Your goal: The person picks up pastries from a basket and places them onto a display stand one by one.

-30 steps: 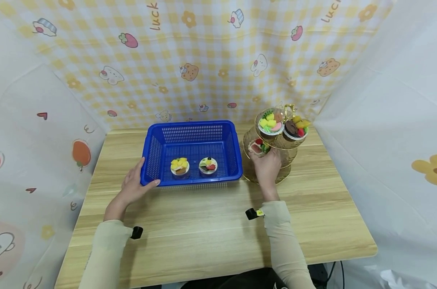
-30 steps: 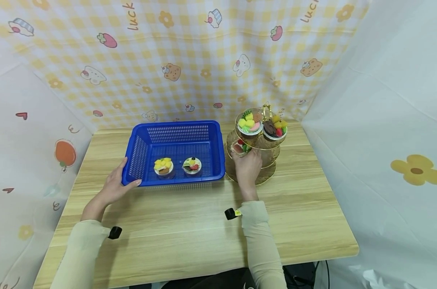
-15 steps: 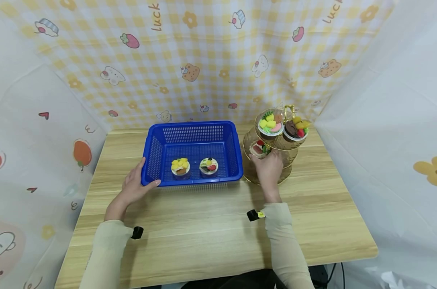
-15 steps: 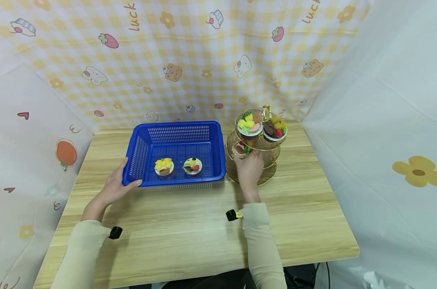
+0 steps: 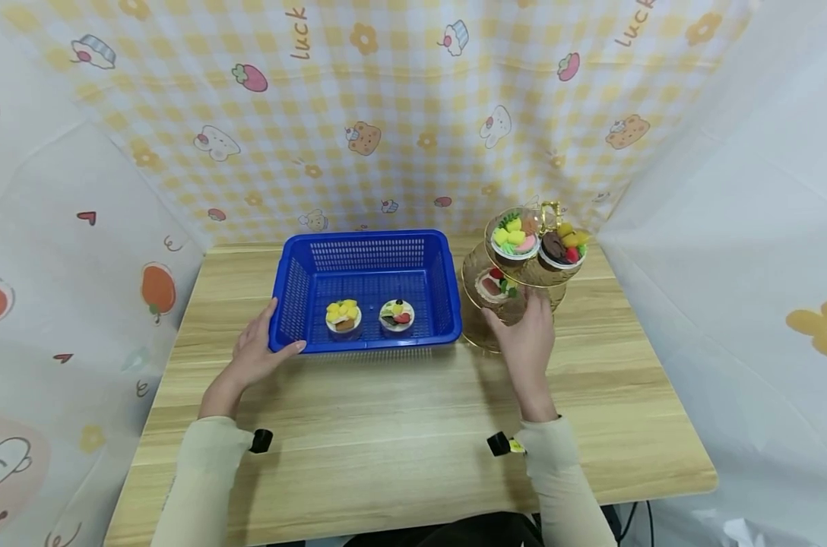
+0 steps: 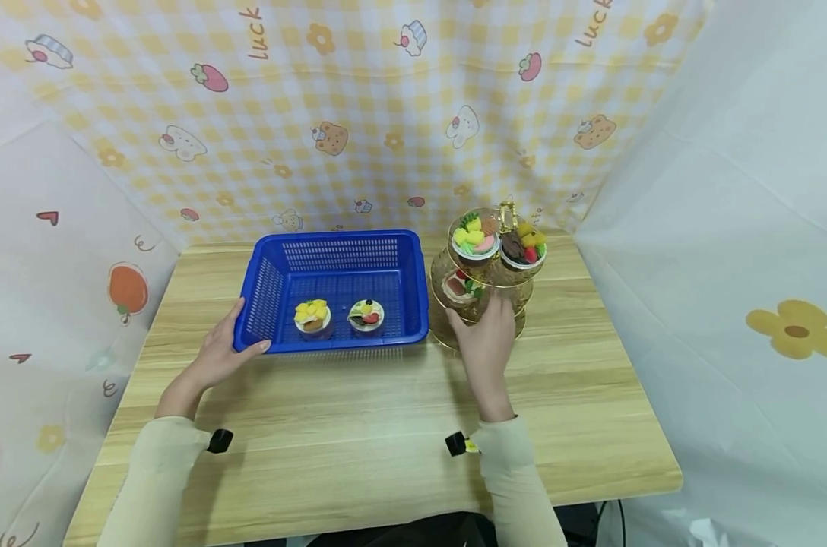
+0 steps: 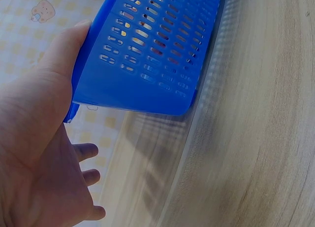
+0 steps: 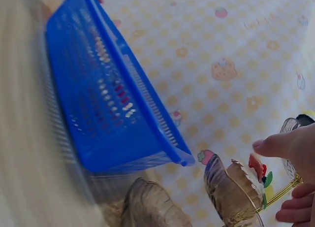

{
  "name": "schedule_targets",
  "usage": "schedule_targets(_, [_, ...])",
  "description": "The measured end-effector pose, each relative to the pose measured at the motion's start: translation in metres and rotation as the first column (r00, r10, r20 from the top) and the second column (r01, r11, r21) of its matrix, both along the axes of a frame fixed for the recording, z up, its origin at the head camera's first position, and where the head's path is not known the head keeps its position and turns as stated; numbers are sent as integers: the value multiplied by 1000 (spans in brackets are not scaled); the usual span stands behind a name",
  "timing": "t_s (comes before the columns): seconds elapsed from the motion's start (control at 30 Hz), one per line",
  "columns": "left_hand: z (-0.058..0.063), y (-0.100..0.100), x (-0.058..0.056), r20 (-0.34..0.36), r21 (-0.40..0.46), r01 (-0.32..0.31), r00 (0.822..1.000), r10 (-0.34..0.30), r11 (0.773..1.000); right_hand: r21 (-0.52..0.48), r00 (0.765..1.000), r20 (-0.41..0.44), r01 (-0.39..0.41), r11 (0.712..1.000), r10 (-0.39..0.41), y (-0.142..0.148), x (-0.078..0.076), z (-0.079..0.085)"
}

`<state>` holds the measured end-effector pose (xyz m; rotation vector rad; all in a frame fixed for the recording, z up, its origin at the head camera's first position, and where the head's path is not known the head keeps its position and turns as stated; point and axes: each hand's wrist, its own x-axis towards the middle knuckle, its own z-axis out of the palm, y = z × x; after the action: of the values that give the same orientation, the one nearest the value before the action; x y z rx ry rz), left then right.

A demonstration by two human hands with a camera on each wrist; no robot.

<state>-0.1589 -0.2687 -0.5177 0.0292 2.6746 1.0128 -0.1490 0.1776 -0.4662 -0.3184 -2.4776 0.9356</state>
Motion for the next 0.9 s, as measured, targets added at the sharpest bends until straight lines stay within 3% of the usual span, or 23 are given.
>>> schedule_targets(0.13, [0, 0, 0, 1, -1, -6, 1000, 6, 1000, 7, 994, -89, -65, 998, 65, -3, 12, -4])
schedule_targets(0.27, [-1, 0, -1, -7, -6, -5, 1000, 4, 1000, 45, 978, -140, -148, 988, 153, -10, 15, -9])
schedule_targets(0.37, [-1, 0, -1, -10, -8, -1, 1000, 1, 1000, 110, 953, -149, -249, 962, 263, -18, 11, -7])
schedule_targets(0.43, [-1, 0, -1, -12, -7, -3, 1000, 3, 1000, 163, 928, -132, -327, 931, 349, -25, 6, -3])
schedule_targets(0.57, [-2, -1, -1, -16, -9, -1, 1000, 1, 1000, 267, 851, -41, -496, 826, 524, -39, -10, 8])
schedule_targets(0.7, [-3, 0, -2, -22, -13, 3, 1000, -4, 1000, 328, 741, 80, -651, 684, 667, -55, -32, 22])
schedule_targets(0.8, [-4, 0, -1, -27, -13, 2, 1000, -3, 1000, 347, 663, 174, -733, 585, 728, -69, -49, 34])
schedule_targets(0.9, [-4, 0, -1, -28, -9, 4, 1000, -4, 1000, 354, 601, 274, -789, 502, 751, -82, -64, 45])
